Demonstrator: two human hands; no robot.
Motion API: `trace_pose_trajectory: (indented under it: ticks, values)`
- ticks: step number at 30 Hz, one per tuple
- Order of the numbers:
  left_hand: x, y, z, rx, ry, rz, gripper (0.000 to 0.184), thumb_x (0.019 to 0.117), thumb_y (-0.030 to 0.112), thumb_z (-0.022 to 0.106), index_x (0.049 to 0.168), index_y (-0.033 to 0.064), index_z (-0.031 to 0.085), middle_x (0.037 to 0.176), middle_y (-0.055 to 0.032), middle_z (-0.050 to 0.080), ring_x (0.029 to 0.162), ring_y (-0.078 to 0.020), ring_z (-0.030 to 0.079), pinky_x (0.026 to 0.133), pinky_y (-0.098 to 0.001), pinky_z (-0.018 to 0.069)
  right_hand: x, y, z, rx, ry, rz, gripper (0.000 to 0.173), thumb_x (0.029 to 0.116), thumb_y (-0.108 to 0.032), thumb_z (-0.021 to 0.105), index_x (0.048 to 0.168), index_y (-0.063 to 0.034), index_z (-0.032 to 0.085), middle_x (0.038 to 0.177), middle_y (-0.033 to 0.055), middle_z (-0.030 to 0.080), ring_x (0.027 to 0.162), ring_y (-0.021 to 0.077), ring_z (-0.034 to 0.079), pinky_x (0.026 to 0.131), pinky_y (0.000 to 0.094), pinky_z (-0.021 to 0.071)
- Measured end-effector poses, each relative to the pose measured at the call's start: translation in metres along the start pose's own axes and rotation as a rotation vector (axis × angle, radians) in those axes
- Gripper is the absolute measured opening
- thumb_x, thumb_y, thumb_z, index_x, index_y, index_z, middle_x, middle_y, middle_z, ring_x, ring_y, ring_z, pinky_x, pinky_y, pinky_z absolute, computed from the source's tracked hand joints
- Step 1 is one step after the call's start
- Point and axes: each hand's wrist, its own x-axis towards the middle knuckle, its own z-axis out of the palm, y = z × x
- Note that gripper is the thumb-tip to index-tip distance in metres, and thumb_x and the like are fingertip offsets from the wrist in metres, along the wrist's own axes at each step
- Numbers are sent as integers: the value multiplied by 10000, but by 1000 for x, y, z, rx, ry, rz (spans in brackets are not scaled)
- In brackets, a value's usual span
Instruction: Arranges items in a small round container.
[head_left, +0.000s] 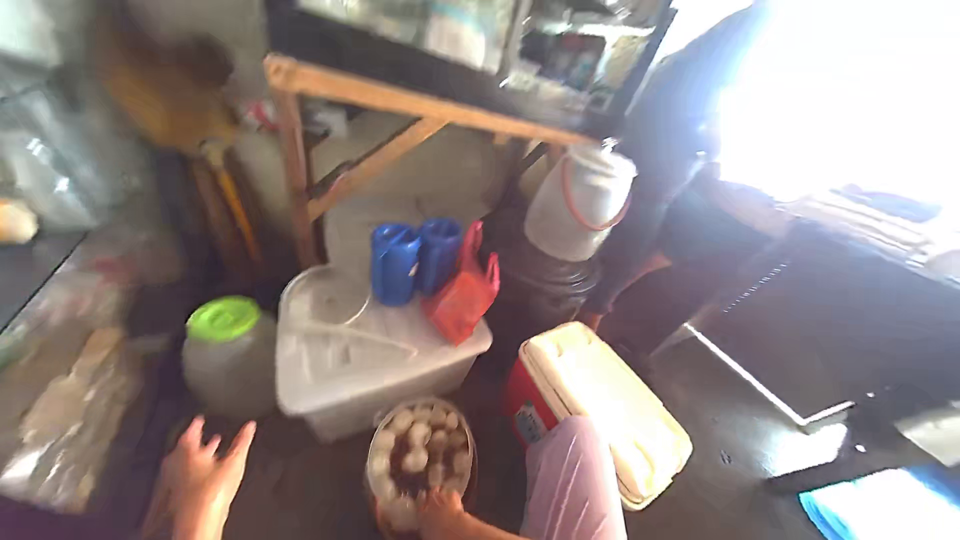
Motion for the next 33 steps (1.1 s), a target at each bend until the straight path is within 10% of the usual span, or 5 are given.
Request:
trace_pose_trajectory:
  ticks: [10,16,33]
  values:
    - [5,-1,-6,11,-26,-47,773,987,159,657,1591,-54,225,1626,-362,193,1478,-470,332,1183,-508,361,-1,21,2,-17,-31,-74,454,1051,-158,547,1430,79,468,1395,311,575,1289,475,575,1010,650,478]
    - [4,0,-5,20,-38,-34,746,990,162,648,1584,-53,251,1626,-359,193,1473,-461,342,1178,-478,372,-11,9,-4,-38,11,-92,394,1031,-93,566,1351,136,542,1519,352,390,1303,509,521,978,613,521]
    - [3,-3,-8,58,-62,-40,713,987,167,651,1569,-50,301,1626,-360,191,1469,-464,350,1178,-476,372,11,8,2,136,82,-96,265,1046,-47,524,1249,76,642,1328,299,621,1274,463,585,1019,622,481]
